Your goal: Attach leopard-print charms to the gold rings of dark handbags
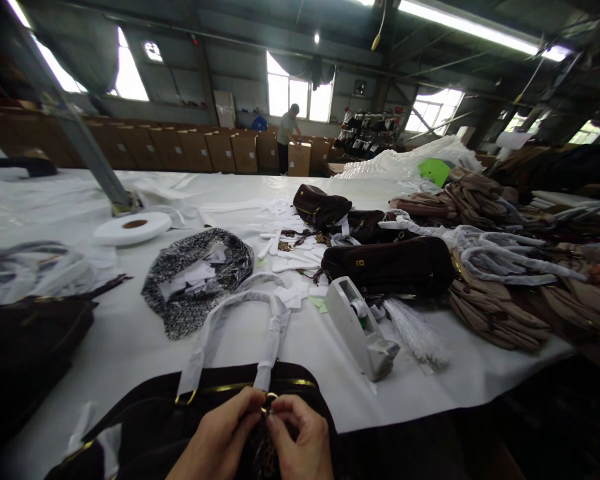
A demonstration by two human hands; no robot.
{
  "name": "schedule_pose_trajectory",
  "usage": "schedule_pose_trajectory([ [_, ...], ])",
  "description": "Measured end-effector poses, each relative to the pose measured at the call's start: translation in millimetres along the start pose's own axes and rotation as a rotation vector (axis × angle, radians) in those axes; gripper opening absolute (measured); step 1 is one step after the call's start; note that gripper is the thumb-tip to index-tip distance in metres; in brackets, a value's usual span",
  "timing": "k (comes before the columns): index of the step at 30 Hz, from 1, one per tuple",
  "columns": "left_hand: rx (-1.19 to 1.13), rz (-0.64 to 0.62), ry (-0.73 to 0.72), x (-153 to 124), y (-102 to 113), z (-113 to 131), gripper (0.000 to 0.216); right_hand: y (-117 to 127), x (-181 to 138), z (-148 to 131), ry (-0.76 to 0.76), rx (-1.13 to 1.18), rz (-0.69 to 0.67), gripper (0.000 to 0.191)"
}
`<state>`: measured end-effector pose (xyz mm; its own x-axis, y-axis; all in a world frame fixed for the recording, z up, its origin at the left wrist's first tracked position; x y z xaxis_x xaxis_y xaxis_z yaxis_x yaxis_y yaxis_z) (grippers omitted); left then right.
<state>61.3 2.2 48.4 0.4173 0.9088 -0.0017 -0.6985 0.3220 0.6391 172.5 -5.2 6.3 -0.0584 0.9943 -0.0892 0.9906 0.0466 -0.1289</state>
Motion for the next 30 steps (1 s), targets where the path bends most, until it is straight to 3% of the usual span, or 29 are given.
schedule_pose_trajectory([
  [10, -0.073, 0.042, 0.051, 1, 2, -2, 0.016, 7, -4, -11, 0.105, -0.144, 0.115, 0.028],
  [15, -0.269, 0.173, 0.232, 2, 4, -36, 0.024, 8, -5, -12, 0.136, -0.261, 0.127, 0.03],
  [18, -0.489, 0.144, 0.328, 4, -3, -50, 0.03, 8, -4, -13, 0.154, -0.272, 0.125, 0.03],
  [20, -0.434, 0.116, 0.26, 8, 0, -41, 0.027, 8, -4, -14, 0.165, -0.253, 0.119, 0.03],
  [25, -0.039, 0.067, -0.008, 11, 3, -3, 0.019, 5, -4, -17, 0.193, -0.225, 0.104, 0.03],
  [28, -0.059, 0.059, 0.044, 11, 1, -8, 0.023, 6, -5, -14, 0.173, -0.173, 0.118, 0.03],
  [30, -0.146, 0.053, 0.112, 11, 1, -18, 0.025, 10, -4, -5, 0.074, -0.102, 0.147, 0.029],
])
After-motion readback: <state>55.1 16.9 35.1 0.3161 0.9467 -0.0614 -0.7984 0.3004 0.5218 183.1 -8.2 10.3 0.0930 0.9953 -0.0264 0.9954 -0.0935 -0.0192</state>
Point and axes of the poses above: each hand's wrist, its own x-axis towards the middle knuckle, its own y-axis out of the back of the hand, z = x × y, the point moved 10 cm from there along x, towards the middle knuckle, and after that the axes turned 13 degrees about x, right-handed, at the moved point
